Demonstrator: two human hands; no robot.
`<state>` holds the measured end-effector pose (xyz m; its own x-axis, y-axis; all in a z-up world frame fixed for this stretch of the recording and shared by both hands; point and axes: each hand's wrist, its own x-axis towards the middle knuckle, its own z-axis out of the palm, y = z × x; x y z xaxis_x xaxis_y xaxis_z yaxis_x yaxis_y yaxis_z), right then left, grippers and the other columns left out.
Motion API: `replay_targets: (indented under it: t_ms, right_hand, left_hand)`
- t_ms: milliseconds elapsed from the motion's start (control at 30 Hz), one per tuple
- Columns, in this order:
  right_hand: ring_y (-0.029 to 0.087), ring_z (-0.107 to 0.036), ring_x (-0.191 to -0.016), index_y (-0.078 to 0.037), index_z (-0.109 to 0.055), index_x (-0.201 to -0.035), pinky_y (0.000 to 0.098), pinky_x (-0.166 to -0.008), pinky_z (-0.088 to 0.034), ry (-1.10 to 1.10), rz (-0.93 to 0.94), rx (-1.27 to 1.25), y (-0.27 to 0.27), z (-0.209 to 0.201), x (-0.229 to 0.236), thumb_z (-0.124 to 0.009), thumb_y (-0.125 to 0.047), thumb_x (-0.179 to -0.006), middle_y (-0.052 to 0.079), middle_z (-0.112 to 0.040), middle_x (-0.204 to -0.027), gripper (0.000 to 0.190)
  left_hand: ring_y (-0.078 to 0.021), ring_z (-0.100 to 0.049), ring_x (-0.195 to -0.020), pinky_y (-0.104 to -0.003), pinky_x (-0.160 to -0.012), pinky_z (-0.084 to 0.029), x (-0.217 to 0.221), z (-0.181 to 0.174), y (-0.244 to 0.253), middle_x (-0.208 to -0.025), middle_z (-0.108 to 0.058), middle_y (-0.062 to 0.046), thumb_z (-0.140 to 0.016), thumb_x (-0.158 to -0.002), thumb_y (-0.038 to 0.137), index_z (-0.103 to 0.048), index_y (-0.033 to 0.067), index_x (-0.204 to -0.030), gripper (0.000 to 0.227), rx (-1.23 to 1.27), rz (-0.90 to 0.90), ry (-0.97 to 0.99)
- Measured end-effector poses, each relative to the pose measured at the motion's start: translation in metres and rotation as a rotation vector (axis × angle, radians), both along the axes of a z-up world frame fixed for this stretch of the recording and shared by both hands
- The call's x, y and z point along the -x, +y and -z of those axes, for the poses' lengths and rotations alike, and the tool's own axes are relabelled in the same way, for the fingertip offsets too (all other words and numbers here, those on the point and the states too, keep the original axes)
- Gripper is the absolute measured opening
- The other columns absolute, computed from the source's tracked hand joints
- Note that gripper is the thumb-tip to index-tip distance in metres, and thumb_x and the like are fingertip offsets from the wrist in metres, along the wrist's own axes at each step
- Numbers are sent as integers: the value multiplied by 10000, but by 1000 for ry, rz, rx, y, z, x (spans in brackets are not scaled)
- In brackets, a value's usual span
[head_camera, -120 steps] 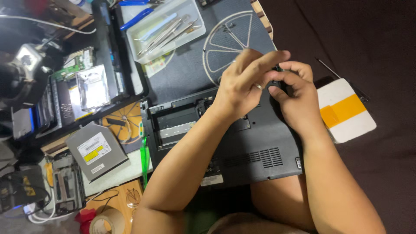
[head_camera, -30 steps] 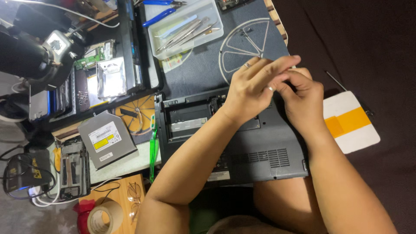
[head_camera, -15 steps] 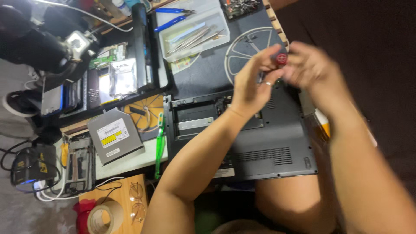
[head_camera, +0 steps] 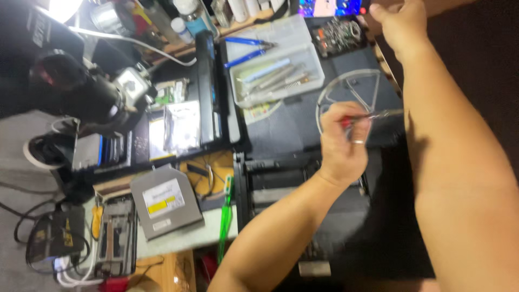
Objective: The person uses a screwdriver to remove screws from the bottom panel of a laptop. They then detach the panel and set it aside, exposing the internal components.
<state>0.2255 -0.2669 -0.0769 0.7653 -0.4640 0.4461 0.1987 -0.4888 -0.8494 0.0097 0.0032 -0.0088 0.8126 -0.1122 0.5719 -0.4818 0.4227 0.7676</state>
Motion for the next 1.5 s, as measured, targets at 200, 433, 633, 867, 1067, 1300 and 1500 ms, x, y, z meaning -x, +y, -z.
replay_targets:
  t_ms: [200, 433, 633, 867, 1067, 1300, 1500]
  right_hand:
    - [181, -718, -925, -19, -616, -1209, 336, -723, -566, -13, -256, -237, 25, -19, -31, -879, -192, -899, 81, -710, -1086, 442]
    - [249, -722, -953, 67, -645, -1141, 378, -812, -570, -102, -105, 159, 29, -25, -48, -924, -118, -901, 169, -733, -1071, 412]
    - [178, -726, -980, 30, -612, -1185, 327, -838, -586, 31, -171, -196, 27, -11, -45, -894, -179, -924, 98, -715, -1107, 437]
    - [183, -702, -1087, 40, -639, -1228, 316, -912, -559, -34, -212, -122, 28, -12, -46, -869, -137, -968, 102, -710, -1197, 390]
    - [149, -720, -1078, 11, -661, -1230, 297, -915, -565, 16, -222, -159, 28, -11, -42, -818, -177, -976, 73, -725, -1182, 353]
    - [153, -694, -963, 36, -649, -1179, 307, -822, -552, 88, -133, -133, 29, -15, -43, -849, -213, -962, 98, -705, -1106, 387]
    - [136, -711, -987, 41, -646, -1209, 313, -817, -579, -5, -143, -85, 24, -14, -46, -889, -221, -973, 82, -723, -1134, 428]
  left_hand:
    - [-133, -576, -857, -247, -823, -510, -14, 11, 4, -1038, -605, -79, -605, -1076, -36, -490, 30, -1303, 263, -222, -203, -3]
    - [-104, -583, -863, -220, -814, -501, -15, 8, 3, -998, -617, -56, -599, -1101, 4, -488, 41, -1317, 246, -176, -187, 130]
    - [-100, -600, -882, -213, -811, -500, -16, 10, 1, -1032, -616, -59, -598, -1102, 11, -485, 46, -1319, 247, -179, -174, 143]
    - [-96, -583, -855, -210, -794, -494, -16, 8, 1, -1003, -615, -54, -606, -1105, 19, -490, 49, -1321, 247, -192, -178, 142]
    - [-81, -549, -798, -206, -739, -480, -15, 6, 3, -1007, -602, -39, -607, -1098, 26, -495, 58, -1311, 242, -214, -167, 156]
    - [-87, -552, -821, -211, -763, -482, -16, 5, 3, -993, -607, -45, -607, -1103, 26, -501, 57, -1313, 238, -206, -180, 134]
    - [-89, -579, -872, -209, -802, -489, -16, 4, 2, -997, -614, -44, -607, -1106, 26, -494, 52, -1318, 241, -157, -148, 152]
